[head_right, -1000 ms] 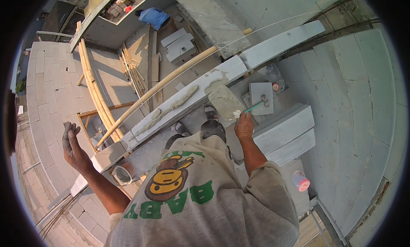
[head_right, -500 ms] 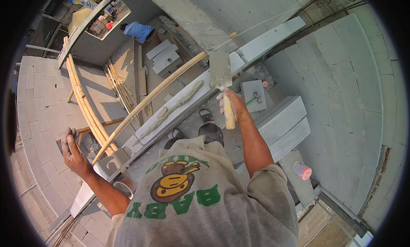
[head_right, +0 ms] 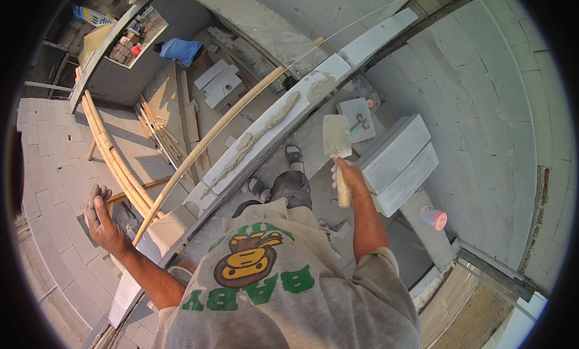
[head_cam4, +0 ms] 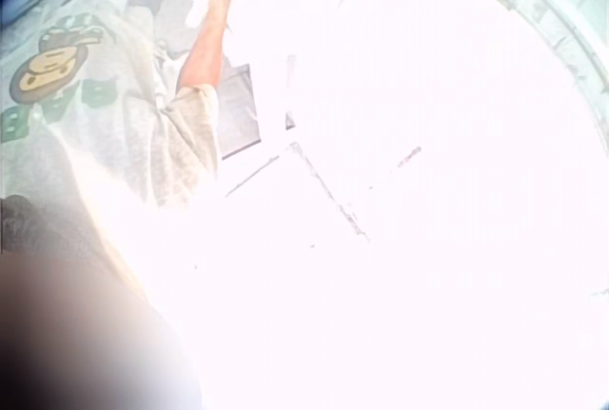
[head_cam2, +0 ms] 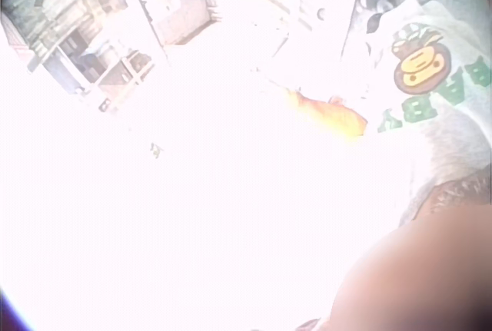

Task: The person receives concrete blocks from a coworker and stacks them, spreads mortar along a wall using a trowel, and places a concrete block onto the mortar bed, tapping it with a mallet.

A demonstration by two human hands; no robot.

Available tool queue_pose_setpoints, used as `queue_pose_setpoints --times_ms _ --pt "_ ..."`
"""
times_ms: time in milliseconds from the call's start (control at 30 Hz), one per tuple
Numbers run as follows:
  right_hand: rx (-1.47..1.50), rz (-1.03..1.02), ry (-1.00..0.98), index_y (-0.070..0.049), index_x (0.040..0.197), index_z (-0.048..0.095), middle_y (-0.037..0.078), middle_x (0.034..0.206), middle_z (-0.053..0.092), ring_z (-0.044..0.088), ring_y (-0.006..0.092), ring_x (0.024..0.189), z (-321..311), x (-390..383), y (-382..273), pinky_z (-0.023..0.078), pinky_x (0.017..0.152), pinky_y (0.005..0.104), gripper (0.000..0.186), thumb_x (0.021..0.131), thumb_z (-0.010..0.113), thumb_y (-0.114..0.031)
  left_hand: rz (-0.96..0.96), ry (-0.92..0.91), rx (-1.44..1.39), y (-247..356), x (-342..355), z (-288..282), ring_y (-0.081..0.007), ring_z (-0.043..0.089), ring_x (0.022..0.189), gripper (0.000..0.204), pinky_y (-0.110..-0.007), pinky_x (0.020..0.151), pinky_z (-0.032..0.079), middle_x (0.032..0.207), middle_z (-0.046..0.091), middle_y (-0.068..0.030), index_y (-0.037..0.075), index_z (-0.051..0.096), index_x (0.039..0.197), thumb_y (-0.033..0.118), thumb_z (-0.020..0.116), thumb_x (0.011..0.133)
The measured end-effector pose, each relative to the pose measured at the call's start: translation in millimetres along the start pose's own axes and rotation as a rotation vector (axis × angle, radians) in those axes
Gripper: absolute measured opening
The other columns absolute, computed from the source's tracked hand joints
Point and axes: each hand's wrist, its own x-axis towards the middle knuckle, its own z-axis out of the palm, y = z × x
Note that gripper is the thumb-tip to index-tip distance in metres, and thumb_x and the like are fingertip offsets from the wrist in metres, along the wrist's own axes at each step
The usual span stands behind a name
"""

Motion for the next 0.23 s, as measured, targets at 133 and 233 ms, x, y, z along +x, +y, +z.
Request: queue_pose_setpoints --times_ms 133,233 --pt "-0.046 -0.184 -0.001 -0.001 0.082 0.06 0.008 0.062 0.056 0.056 0.0185 0.045 10.4 -41.3 -42.9 0.048 0.041 0.0311 0.042 0.084 0.067 -0.042 -0.004 0.025 -0.044 -3.7 1.0 -16.0 -0.024 0.062 0.104 0.037 -0.036 0.095 0.048 0.109 0.064 -0.0179 -0.008 0.058 0.121 0.02 0.052 0.098" --pt "-0.029 -0.274 0.004 -0.002 0.091 0.059 0.009 0.065 0.057 0.059 0.0196 0.047 2.2 -41.7 -81.3 0.049 0.044 0.0302 0.04 0.084 0.067 -0.041 -0.033 0.056 -0.129 -2.5 -0.8 -15.2 -0.0246 0.062 0.104 0.036 -0.037 0.096 0.048 0.108 0.064 -0.0178 -0.007 0.058 0.121 0.02 0.053 0.098"
